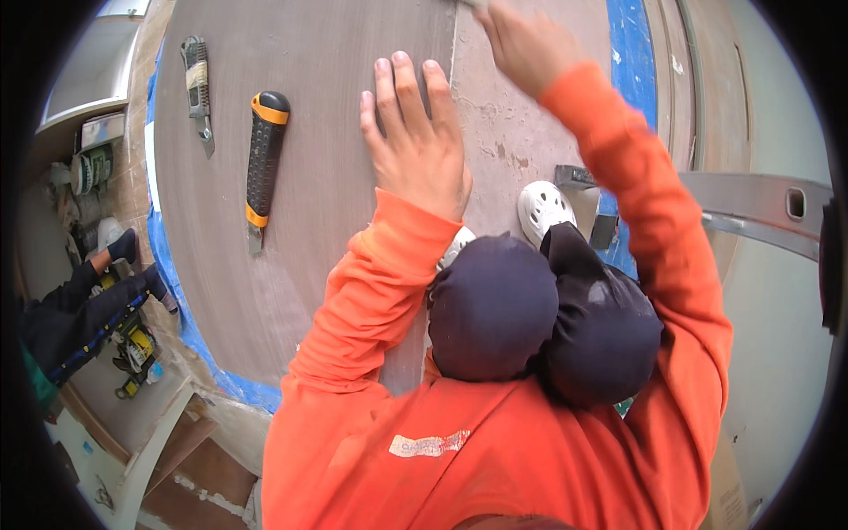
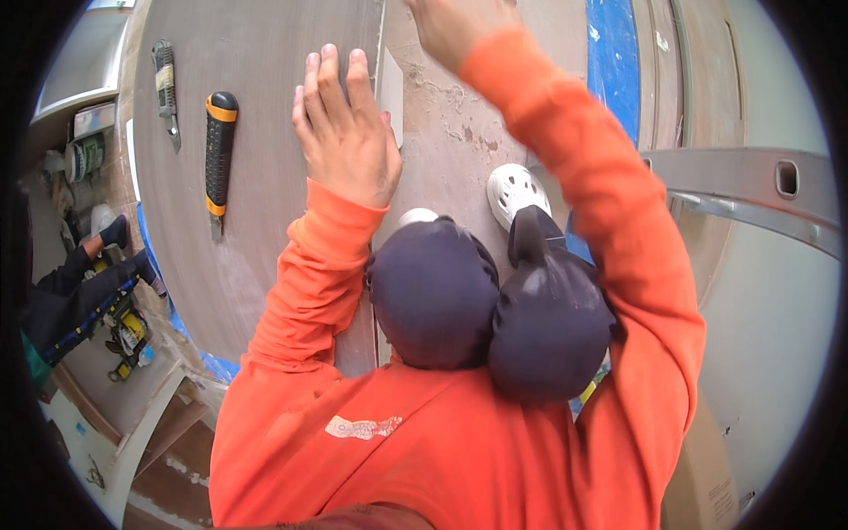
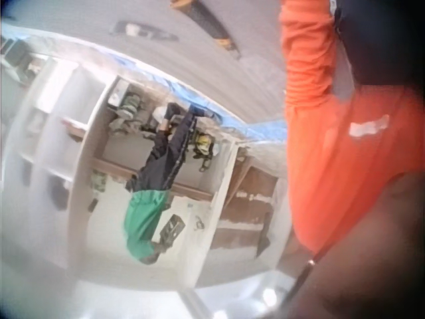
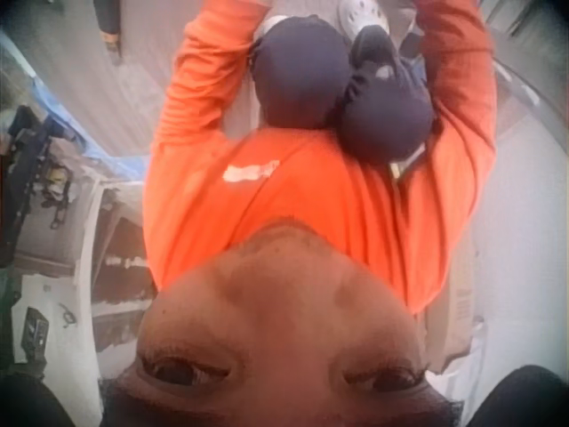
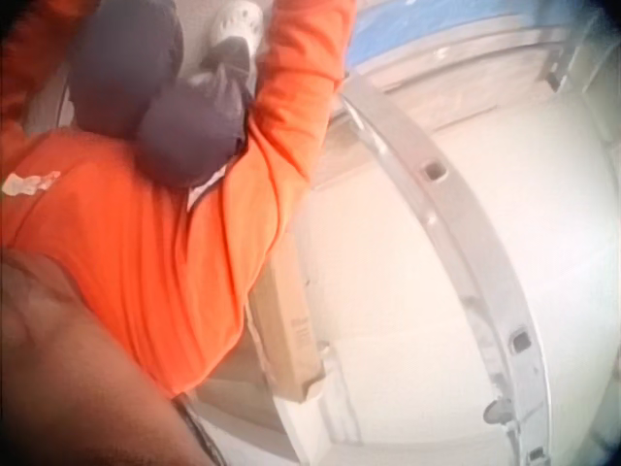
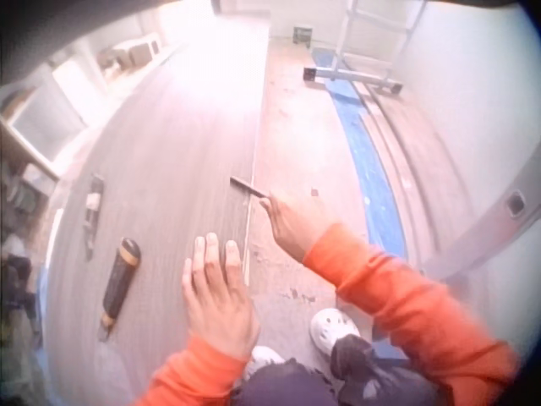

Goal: The person kneels on the floor and uses a utility knife to score a line on a large sheet of laminate flooring. They then use a metal file to smooth the cut edge and remove burrs along the scored line.

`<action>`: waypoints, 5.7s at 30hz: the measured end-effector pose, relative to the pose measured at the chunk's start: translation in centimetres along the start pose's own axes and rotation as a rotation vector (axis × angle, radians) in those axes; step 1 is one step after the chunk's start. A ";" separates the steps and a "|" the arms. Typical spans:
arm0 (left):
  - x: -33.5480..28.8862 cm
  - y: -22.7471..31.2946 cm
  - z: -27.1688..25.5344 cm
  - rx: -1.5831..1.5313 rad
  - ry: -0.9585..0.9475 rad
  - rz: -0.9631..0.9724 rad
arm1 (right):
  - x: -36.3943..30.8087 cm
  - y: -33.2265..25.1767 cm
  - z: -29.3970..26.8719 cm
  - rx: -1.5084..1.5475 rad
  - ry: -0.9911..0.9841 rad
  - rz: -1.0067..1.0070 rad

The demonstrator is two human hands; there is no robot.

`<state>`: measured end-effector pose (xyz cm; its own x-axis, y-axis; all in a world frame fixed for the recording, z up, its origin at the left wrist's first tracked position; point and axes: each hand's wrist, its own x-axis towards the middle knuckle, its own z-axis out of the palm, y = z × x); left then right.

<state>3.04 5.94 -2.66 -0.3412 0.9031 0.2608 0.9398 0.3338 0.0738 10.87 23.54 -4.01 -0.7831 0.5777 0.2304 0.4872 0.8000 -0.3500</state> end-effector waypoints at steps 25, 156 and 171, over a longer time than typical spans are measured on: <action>2.2 -1.3 -0.1 -0.289 0.134 -0.085 | -3.9 -1.1 -0.1 0.185 -0.031 0.098; -0.3 -1.9 0.2 -0.223 -0.003 -0.157 | -4.5 -1.8 1.3 -0.102 0.104 -0.268; -2.0 -3.3 0.1 -0.206 0.043 -0.080 | -9.9 -6.4 -0.3 -0.006 -0.141 0.058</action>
<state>0.64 3.08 -3.56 -0.4174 0.8623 0.2869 0.8957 0.3371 0.2899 15.67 12.76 -3.79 -0.7998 0.5949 0.0799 0.5352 0.7670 -0.3539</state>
